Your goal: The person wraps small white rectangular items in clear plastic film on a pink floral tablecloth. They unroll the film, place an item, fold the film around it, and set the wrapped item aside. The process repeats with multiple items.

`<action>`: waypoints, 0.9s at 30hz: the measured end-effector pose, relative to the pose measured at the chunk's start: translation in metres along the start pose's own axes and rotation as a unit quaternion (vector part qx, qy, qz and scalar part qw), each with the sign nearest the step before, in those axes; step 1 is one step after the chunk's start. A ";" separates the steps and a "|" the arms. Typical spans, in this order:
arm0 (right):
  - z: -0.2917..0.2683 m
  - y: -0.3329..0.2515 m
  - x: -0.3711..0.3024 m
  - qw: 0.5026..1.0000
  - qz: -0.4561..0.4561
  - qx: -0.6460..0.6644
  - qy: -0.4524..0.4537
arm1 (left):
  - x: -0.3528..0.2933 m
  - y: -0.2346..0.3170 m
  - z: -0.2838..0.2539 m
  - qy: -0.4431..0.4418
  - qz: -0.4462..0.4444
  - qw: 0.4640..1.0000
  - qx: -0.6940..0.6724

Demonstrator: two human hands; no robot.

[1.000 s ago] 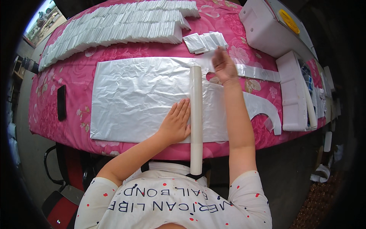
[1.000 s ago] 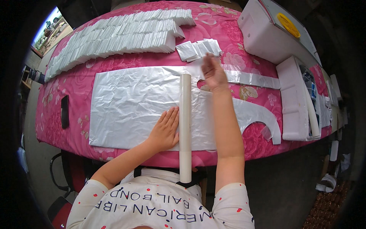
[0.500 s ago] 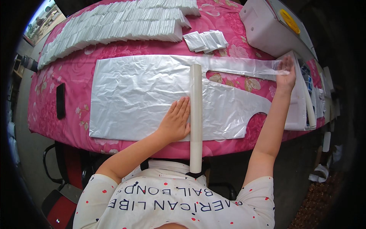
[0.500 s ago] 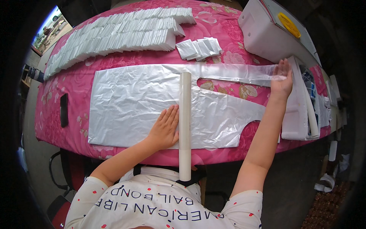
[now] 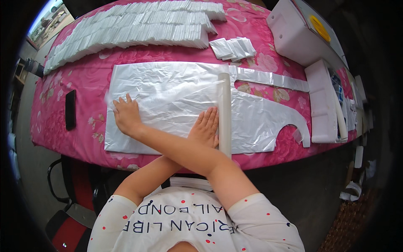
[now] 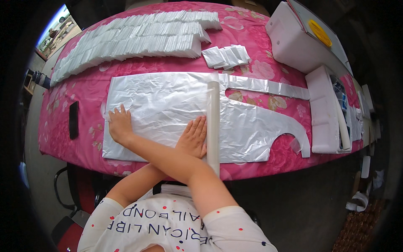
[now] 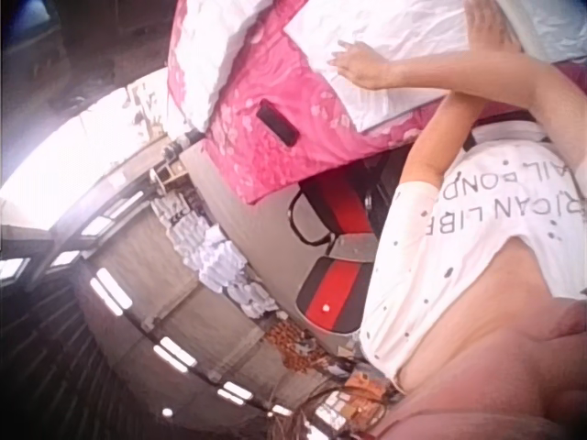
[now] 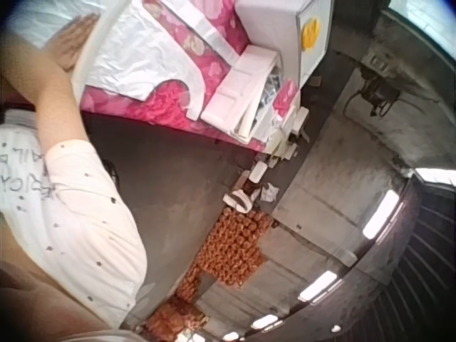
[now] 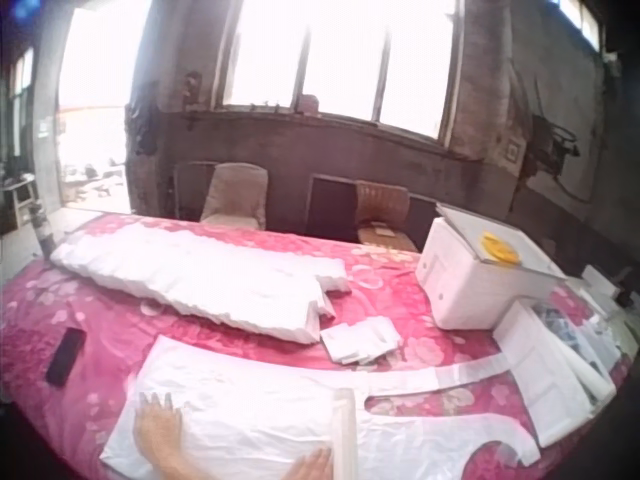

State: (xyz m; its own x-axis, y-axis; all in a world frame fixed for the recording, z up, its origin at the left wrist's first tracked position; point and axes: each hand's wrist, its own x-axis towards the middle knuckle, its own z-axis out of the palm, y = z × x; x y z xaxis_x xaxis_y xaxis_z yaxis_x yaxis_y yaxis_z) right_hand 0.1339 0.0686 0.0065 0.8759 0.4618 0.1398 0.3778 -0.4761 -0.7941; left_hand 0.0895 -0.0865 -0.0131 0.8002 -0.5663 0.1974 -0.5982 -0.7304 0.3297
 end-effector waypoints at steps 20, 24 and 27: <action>-0.257 0.085 -0.176 0.984 -0.041 -0.094 0.147 | 0.069 -0.046 -0.060 0.151 -0.259 0.582 -0.756; -0.274 0.117 -0.194 0.982 -0.047 -0.168 0.069 | 0.106 -0.056 -0.049 0.088 -0.362 0.378 -0.848; -0.278 0.120 -0.190 0.968 -0.094 -0.231 -0.032 | 0.106 -0.057 -0.046 0.090 -0.376 0.361 -0.849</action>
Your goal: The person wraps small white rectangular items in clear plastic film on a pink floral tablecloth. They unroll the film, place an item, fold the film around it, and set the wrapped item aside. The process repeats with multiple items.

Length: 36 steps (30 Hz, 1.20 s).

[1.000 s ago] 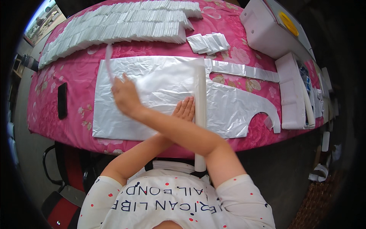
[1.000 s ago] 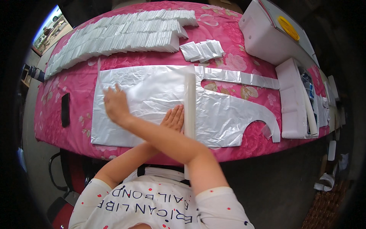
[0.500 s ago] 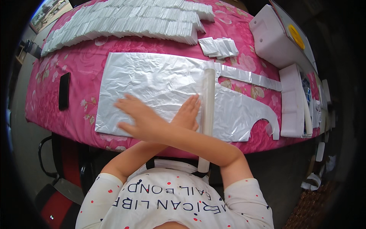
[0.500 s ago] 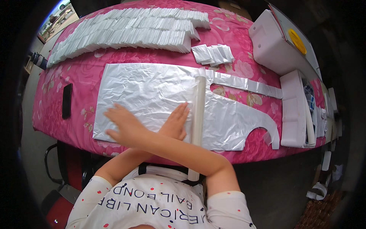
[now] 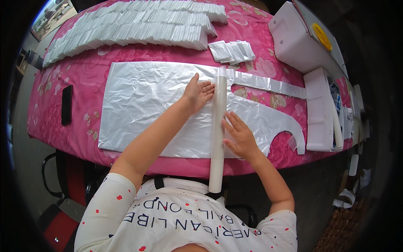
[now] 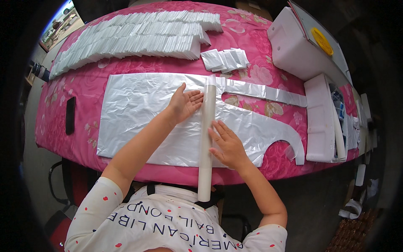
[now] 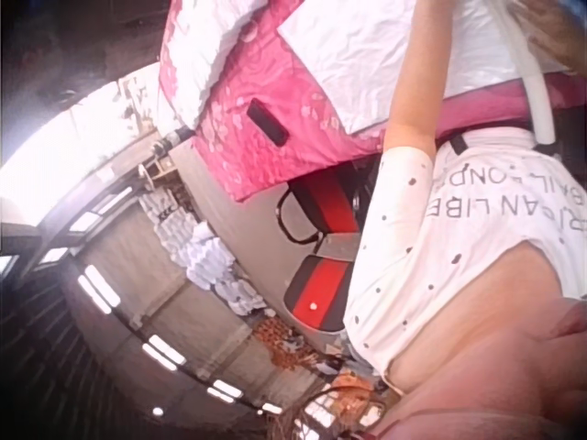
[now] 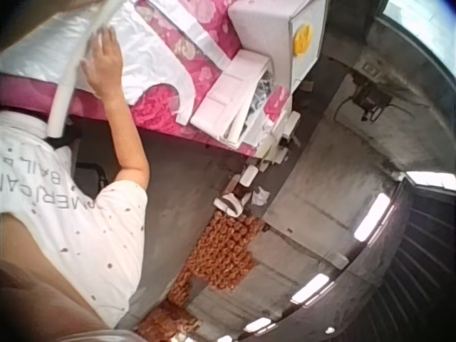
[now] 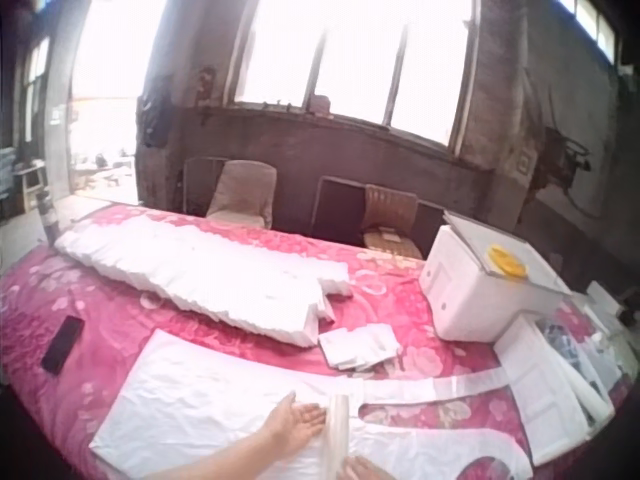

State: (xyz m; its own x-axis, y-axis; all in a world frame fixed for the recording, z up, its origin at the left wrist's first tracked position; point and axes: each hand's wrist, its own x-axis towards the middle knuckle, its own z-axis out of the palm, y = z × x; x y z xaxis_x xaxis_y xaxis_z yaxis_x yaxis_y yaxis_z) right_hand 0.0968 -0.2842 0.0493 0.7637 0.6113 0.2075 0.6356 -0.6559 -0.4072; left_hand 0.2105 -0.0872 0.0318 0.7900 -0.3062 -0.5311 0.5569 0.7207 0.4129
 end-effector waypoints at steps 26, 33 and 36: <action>0.116 -0.117 0.189 0.956 -0.278 -0.003 -0.099 | -0.285 0.032 -0.237 0.205 0.320 0.837 0.394; 0.186 -0.207 0.241 0.992 -0.102 0.056 -0.039 | -0.283 0.015 -0.195 0.351 0.293 0.508 0.730; 0.201 -0.224 0.240 0.984 0.036 0.141 0.100 | -0.282 0.018 -0.199 0.372 0.243 0.587 0.677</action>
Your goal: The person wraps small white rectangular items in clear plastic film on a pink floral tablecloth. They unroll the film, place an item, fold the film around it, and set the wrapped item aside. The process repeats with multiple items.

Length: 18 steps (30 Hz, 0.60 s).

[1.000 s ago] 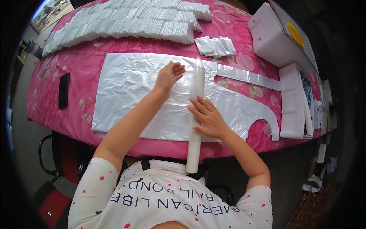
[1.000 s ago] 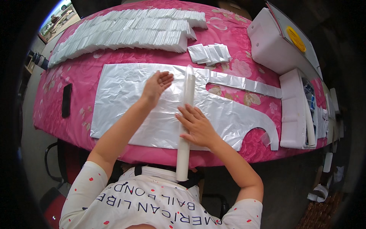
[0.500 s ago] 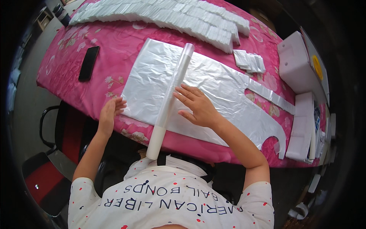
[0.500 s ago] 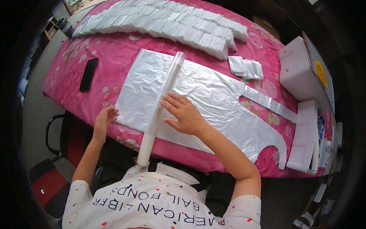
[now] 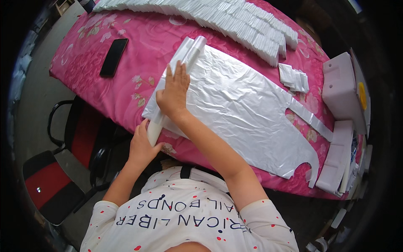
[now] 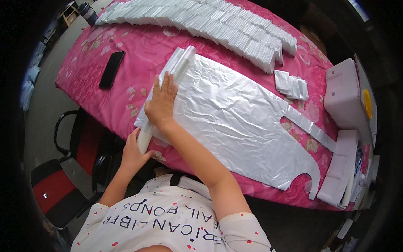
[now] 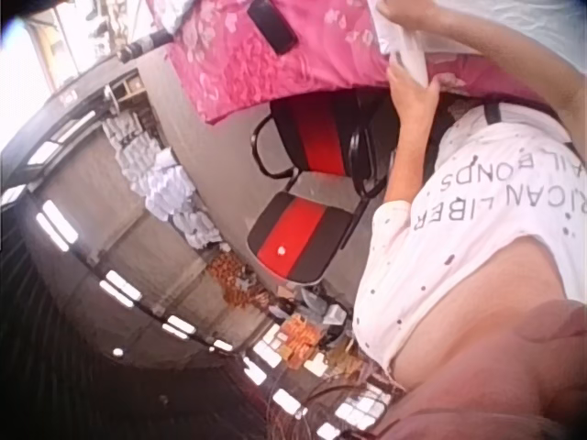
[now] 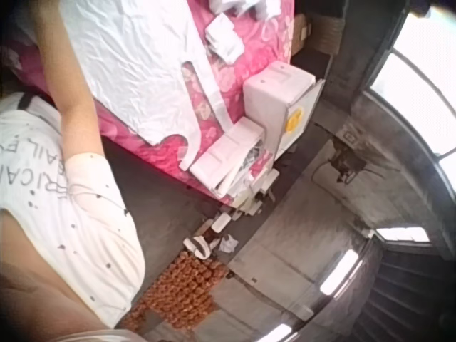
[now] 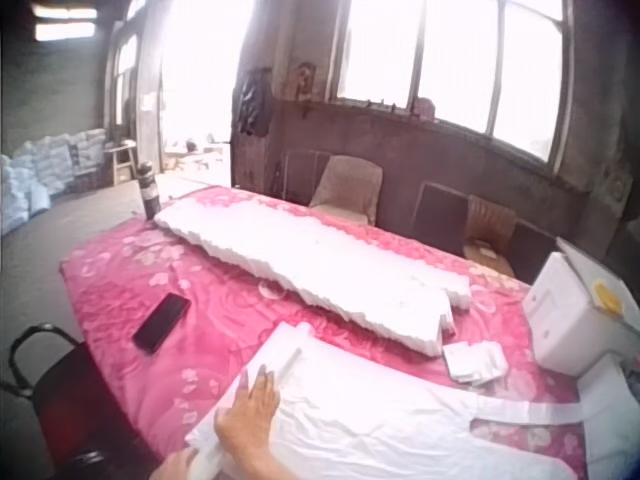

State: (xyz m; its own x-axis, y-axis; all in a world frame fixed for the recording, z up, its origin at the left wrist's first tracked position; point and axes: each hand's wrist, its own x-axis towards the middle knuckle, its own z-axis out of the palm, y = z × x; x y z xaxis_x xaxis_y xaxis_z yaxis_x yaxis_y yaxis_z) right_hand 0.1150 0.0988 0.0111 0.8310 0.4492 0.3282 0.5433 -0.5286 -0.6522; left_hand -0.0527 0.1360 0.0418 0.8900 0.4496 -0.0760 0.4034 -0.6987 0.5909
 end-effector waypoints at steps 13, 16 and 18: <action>-0.140 -0.003 -0.004 0.653 0.186 0.732 -0.055 | 0.007 0.044 0.000 -0.442 -0.080 0.488 -0.749; -0.161 0.008 -0.009 0.746 0.239 0.622 0.004 | 0.013 0.070 0.002 -0.411 -0.075 0.688 -0.594; -0.164 0.016 -0.018 0.740 0.236 0.630 0.010 | 0.012 0.079 0.006 -0.390 -0.037 0.789 -0.473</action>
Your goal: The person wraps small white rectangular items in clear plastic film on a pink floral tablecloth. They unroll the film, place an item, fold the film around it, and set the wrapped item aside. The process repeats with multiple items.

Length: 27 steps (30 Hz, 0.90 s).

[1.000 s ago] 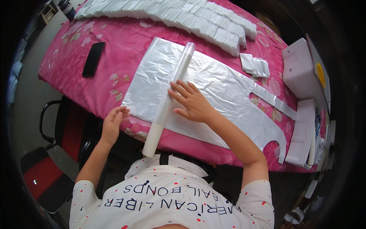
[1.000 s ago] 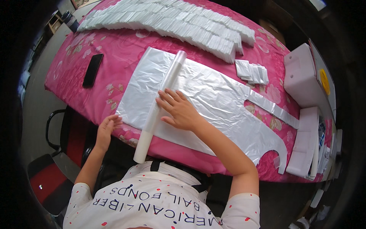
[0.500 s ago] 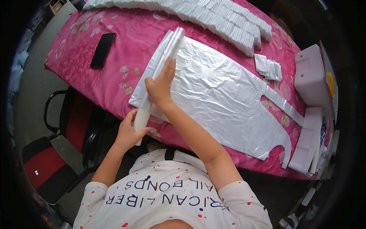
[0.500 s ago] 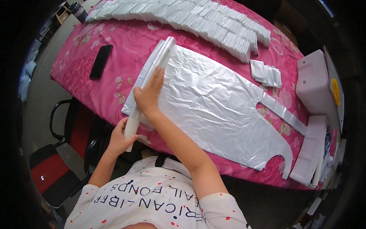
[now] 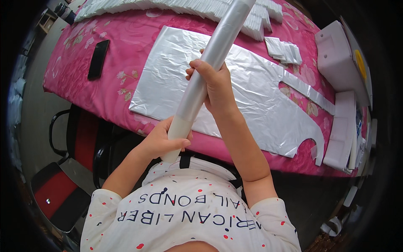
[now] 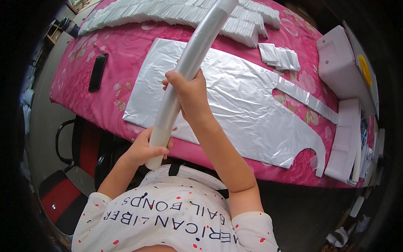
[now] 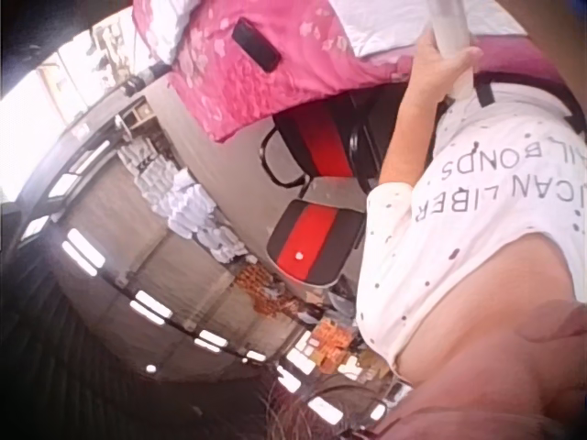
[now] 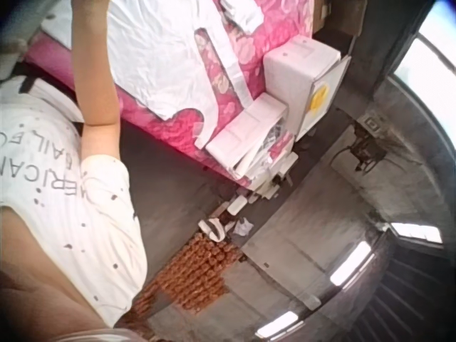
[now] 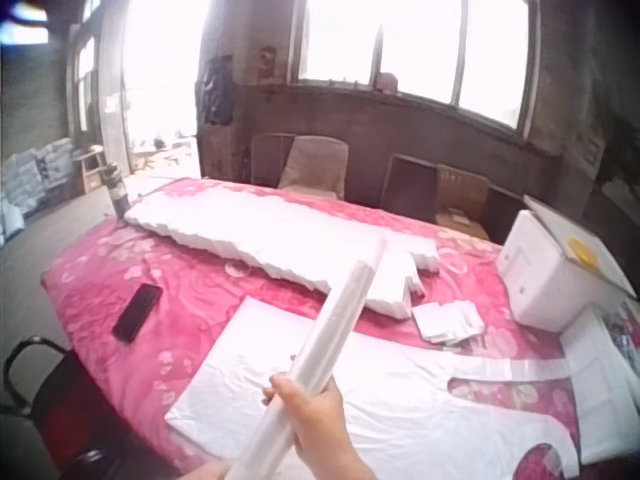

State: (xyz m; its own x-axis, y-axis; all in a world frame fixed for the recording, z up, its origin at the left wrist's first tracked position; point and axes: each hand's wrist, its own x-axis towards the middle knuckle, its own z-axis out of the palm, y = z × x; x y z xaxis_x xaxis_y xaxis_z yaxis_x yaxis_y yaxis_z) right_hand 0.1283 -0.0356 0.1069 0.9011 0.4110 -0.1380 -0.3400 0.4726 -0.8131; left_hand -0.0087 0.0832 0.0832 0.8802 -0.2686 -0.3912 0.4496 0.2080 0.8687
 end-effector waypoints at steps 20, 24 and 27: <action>-0.039 0.060 -0.052 0.993 0.021 -0.013 0.116 | 0.028 -0.031 0.008 0.056 -0.016 0.989 0.139; -0.071 0.042 -0.032 0.985 0.037 0.000 0.166 | 0.016 -0.025 -0.001 -0.004 -0.200 0.980 0.001; -0.145 0.021 0.002 0.975 -0.012 -0.057 0.213 | 0.001 -0.031 -0.013 -0.067 -0.214 0.974 0.016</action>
State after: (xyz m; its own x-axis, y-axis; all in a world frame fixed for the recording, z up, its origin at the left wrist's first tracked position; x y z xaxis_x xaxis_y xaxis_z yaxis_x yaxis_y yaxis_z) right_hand 0.1625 -0.1381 0.0076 0.9470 0.0281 -0.3200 -0.3063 0.3790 -0.8733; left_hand -0.0194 0.0882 0.0521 0.5846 -0.4446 -0.6787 0.7644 0.0213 0.6444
